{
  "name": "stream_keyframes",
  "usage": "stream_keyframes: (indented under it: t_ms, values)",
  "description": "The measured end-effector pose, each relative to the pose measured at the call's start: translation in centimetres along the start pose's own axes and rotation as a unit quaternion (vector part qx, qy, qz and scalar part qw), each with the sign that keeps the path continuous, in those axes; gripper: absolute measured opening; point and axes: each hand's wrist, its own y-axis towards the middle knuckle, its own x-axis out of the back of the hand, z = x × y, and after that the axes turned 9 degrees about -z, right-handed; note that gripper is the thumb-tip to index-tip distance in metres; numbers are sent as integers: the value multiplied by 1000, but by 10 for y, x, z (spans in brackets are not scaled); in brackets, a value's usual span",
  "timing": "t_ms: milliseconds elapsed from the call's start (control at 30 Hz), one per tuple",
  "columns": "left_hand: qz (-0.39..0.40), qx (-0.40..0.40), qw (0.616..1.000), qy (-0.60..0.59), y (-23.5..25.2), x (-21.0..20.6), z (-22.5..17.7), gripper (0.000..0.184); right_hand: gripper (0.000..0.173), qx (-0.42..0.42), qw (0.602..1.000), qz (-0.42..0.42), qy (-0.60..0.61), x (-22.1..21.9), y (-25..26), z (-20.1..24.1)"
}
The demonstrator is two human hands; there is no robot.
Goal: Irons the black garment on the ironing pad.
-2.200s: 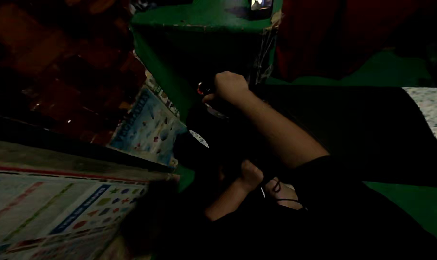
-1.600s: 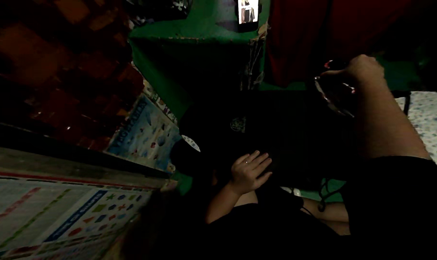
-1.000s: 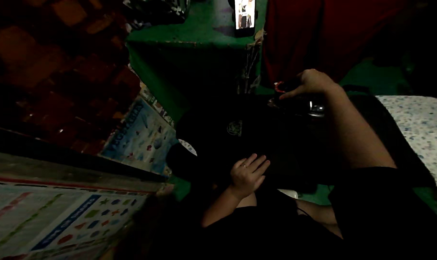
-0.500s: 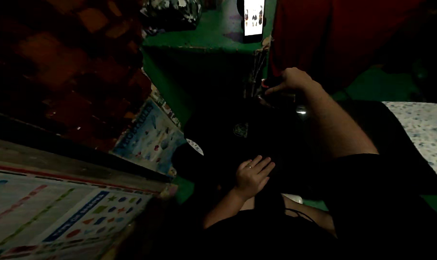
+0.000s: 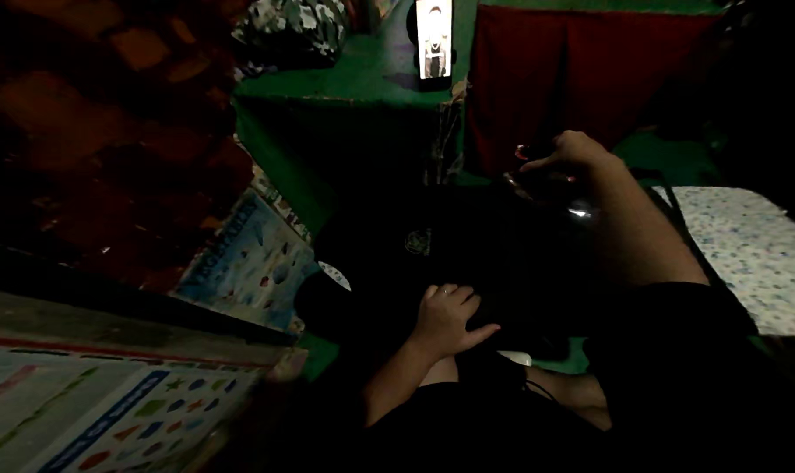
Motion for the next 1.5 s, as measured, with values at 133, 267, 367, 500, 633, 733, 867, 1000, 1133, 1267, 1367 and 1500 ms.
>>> stream_keyframes:
  t_ms: [133, 267, 367, 500, 633, 733, 867, 1000, 1133, 1267, 1367, 1500]
  values:
    - [187, 48, 981, -8, 30, -1, -9, 78, 56, 120, 989, 59, 68, 0, -21, -34]
    - [325, 86, 942, 10, 41, -8, -14, 104, 54, 125, 989, 51, 64, 3, -38, -34]
    - [344, 81, 935, 11, 45, -7, -11, 97, 58, 45, 998, 45, 13, 10, -40, -9]
    - [346, 75, 935, 15, 48, -7, -8, 94, 65, -57, 998, -18, -37, 8, -30, 22]
    - [343, 72, 937, 8, 48, -7, -8, 93, 70, -49, 998, -8, -43, 5, -19, 30]
    - [340, 67, 938, 9, 46, -8, -9, 93, 60, 69, 997, 39, 22, -6, -2, 13]
    - [339, 67, 938, 4, 46, -8, -8, 93, 53, 126, 988, 69, 50, -14, 1, 22]
    - [342, 71, 937, 3, 49, -7, -8, 93, 64, 33, 999, 28, -15, -10, -14, 63]
    - [342, 74, 937, -1, 47, -7, -9, 92, 65, 55, 998, 31, -15, -19, -9, 80]
    - [344, 70, 936, 1, 46, -8, -9, 91, 57, 188, 975, 107, 49, -28, 5, 78]
    - [337, 69, 939, -4, 46, -7, -9, 90, 58, 216, 967, 121, 61, -32, 4, 89]
    - [347, 76, 935, 0, 51, -5, -10, 85, 64, 158, 985, 74, -8, -34, -1, 111]
